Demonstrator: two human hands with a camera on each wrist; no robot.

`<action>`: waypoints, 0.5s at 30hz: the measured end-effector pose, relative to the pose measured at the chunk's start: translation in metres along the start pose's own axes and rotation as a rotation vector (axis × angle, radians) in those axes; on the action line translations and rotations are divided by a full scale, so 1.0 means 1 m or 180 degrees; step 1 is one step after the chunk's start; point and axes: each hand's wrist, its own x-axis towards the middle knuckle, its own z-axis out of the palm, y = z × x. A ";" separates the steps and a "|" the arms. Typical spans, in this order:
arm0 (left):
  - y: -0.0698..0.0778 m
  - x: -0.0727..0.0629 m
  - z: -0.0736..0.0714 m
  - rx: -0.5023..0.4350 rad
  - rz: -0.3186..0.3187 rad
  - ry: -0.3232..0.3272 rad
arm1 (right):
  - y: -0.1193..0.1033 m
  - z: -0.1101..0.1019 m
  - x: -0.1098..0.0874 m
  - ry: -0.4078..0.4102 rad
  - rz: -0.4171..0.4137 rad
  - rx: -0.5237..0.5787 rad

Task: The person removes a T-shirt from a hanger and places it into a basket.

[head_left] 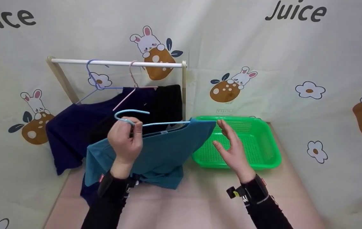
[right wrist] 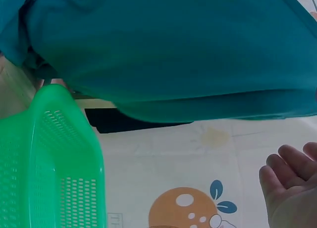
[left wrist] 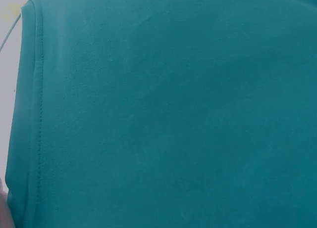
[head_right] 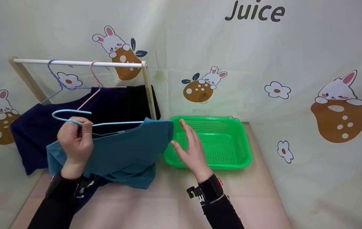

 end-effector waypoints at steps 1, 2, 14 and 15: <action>0.001 -0.002 0.001 -0.0012 0.0004 -0.0048 | 0.000 0.000 0.000 -0.0002 -0.0012 0.0059; 0.003 -0.004 0.003 -0.0024 0.0006 -0.0095 | 0.000 0.001 0.000 -0.0012 -0.0021 0.0114; 0.002 -0.027 0.010 -0.0130 -0.0131 -0.0636 | 0.001 -0.002 -0.010 -0.0007 0.0308 -0.0037; 0.001 -0.027 0.010 -0.0151 -0.0169 -0.0685 | 0.002 -0.003 -0.010 0.0044 0.0301 -0.0037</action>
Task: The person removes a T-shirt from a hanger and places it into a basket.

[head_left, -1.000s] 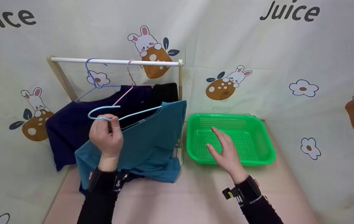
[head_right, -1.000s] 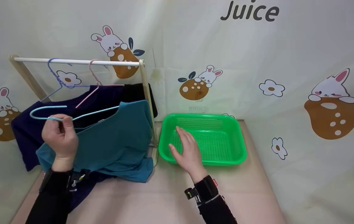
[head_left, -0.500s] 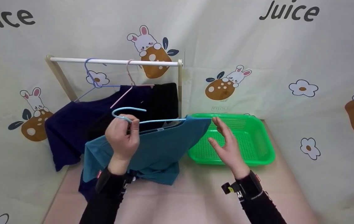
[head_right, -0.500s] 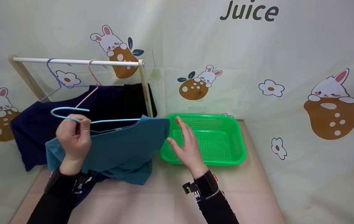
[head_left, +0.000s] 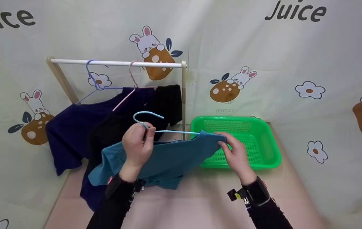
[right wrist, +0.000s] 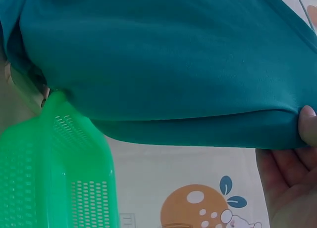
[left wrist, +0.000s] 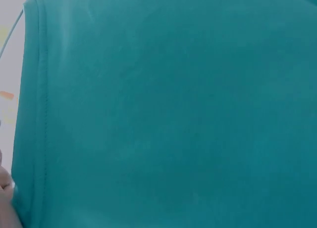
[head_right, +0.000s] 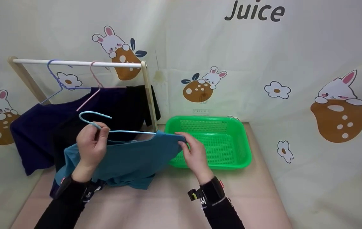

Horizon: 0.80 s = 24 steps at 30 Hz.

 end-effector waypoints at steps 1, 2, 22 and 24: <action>-0.001 -0.001 -0.001 -0.0026 -0.0046 -0.0051 | 0.001 -0.001 0.000 0.0050 -0.0003 -0.0021; -0.002 -0.001 -0.001 -0.0048 -0.0102 -0.0103 | -0.002 -0.003 -0.001 0.0106 0.0014 -0.0037; -0.003 -0.004 -0.015 -0.0411 -0.0793 -0.0292 | 0.011 -0.030 -0.021 0.0832 0.0652 0.0609; 0.000 -0.004 -0.014 -0.0468 -0.0820 -0.0288 | 0.006 -0.033 -0.025 0.0916 0.0593 0.0654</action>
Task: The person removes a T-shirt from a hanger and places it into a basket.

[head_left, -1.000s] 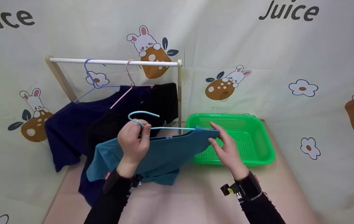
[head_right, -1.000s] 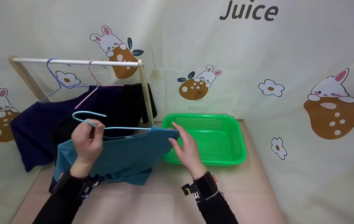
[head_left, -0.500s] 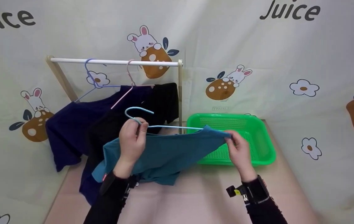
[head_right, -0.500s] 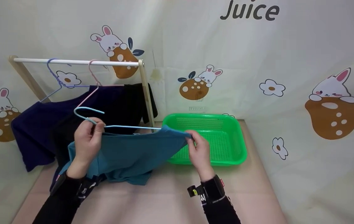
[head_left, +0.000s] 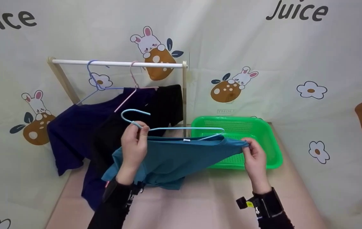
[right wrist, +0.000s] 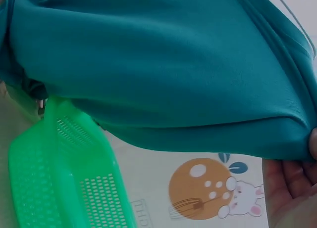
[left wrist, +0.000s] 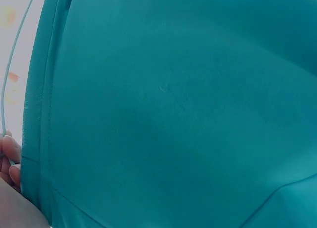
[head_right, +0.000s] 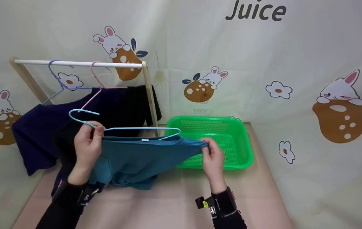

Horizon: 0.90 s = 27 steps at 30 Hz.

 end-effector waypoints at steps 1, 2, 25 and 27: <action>0.001 0.000 0.001 -0.0032 -0.0014 0.0004 | -0.003 -0.002 -0.001 0.0038 -0.0051 0.0041; 0.002 0.000 0.002 -0.0066 -0.0029 0.0006 | -0.007 -0.004 -0.002 0.0076 -0.0114 0.0088; 0.024 0.009 0.031 -0.0620 -0.0376 -0.0093 | -0.050 -0.025 0.008 0.0187 -0.0875 0.0065; 0.023 0.006 0.034 -0.0641 -0.0508 -0.0196 | -0.039 -0.023 0.006 0.0009 -0.0853 -0.0064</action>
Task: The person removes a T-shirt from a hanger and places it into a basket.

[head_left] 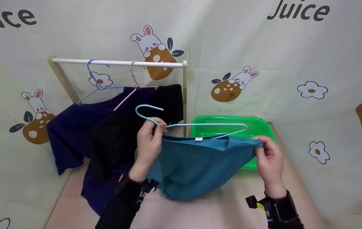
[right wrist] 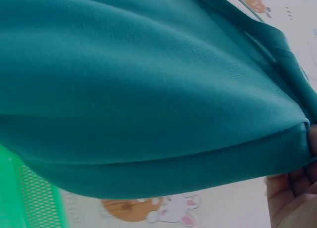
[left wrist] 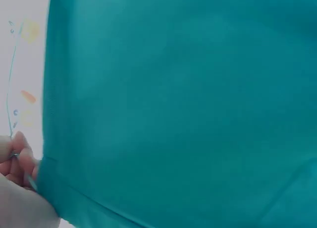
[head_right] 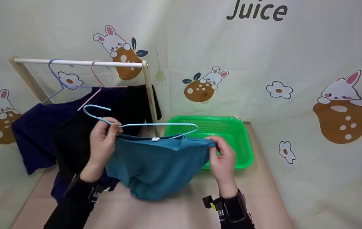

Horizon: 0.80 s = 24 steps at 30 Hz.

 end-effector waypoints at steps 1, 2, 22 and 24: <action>-0.001 -0.001 0.001 -0.0003 -0.0079 -0.0044 | 0.005 0.002 -0.003 -0.0079 0.0007 -0.0099; -0.003 -0.003 0.002 -0.0010 -0.0155 -0.0078 | 0.011 0.003 -0.005 -0.0142 0.0026 -0.0194; -0.020 -0.019 0.014 -0.0692 -0.0632 0.0257 | 0.082 0.028 -0.059 -0.1033 0.1238 -0.0771; -0.020 -0.019 0.014 -0.0766 -0.0625 0.0339 | 0.087 0.029 -0.063 -0.1100 0.1313 -0.0801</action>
